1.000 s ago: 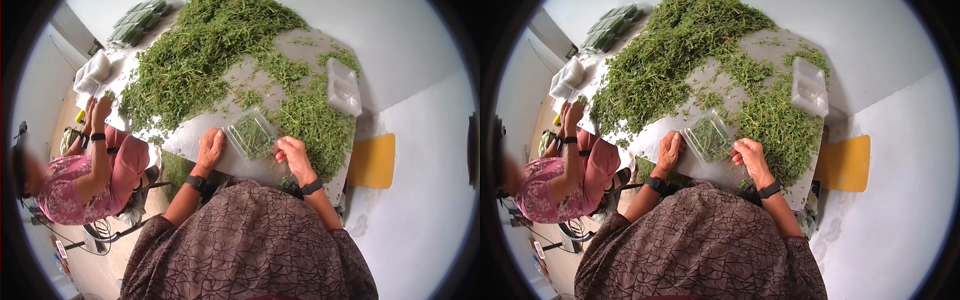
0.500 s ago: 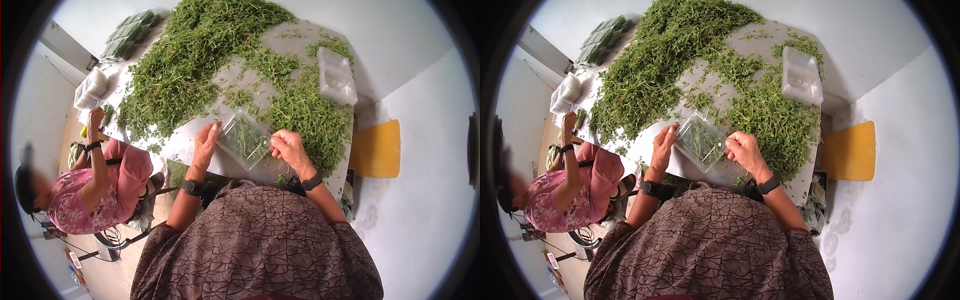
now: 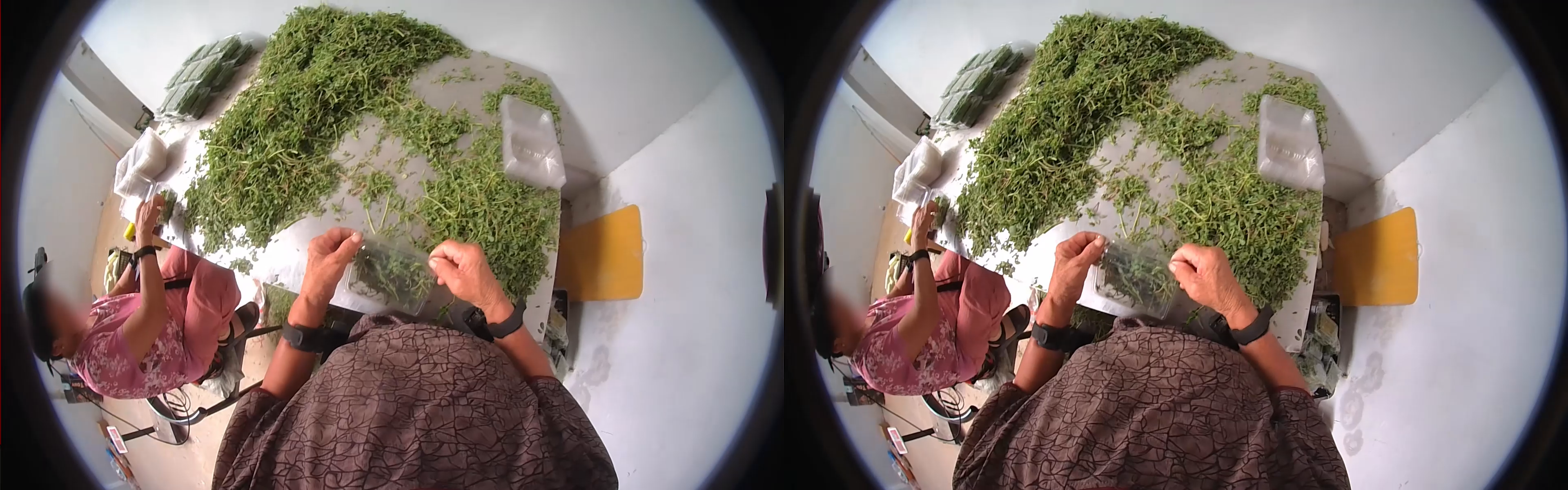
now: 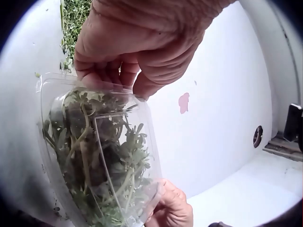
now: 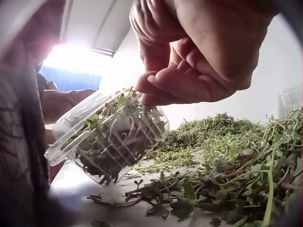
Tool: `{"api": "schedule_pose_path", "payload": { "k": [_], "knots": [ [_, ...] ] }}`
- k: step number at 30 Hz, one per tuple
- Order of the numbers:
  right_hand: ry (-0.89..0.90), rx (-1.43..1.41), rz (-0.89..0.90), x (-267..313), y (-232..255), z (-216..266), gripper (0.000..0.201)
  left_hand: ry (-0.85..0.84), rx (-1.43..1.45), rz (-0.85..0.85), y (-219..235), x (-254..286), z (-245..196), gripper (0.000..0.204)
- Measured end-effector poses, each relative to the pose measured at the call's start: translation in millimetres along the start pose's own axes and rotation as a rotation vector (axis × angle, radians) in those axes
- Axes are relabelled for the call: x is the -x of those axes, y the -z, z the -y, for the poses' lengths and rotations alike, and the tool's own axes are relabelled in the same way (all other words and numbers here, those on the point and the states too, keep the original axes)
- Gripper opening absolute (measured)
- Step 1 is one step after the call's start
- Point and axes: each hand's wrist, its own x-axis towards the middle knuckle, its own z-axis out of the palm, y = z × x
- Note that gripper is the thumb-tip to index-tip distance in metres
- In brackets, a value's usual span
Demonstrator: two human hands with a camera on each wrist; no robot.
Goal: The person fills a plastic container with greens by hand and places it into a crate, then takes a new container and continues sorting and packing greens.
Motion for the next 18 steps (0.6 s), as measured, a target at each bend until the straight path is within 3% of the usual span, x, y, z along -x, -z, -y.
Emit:
{"api": "schedule_pose_path", "payload": {
  "k": [5,10,12,13,15,18],
  "knots": [
    [-0.038,-0.060,0.016,10.3,0.5,11.0,0.009,-0.025,0.064,0.028,-1.4,15.0,-17.9,0.016],
    [-0.017,-0.087,0.001,19.8,10.8,41.3,0.007,-0.124,-0.057,0.082,-0.1,35.6,-47.9,0.016],
    [0.108,-0.039,-0.013,21.6,14.7,50.4,0.006,-0.173,-0.100,0.073,-1.7,41.2,-61.1,0.015],
    [0.110,-0.038,-0.015,22.3,15.6,56.3,0.006,-0.280,-0.160,0.071,-2.9,43.9,-69.8,0.014],
    [0.285,0.066,-0.050,23.7,17.9,67.8,0.005,-0.429,-0.257,0.077,-2.6,48.3,-82.1,0.013],
    [0.371,0.106,-0.066,24.6,20.2,77.4,0.006,-0.537,-0.297,0.085,-3.0,51.1,-90.3,0.012]
  ]
}}
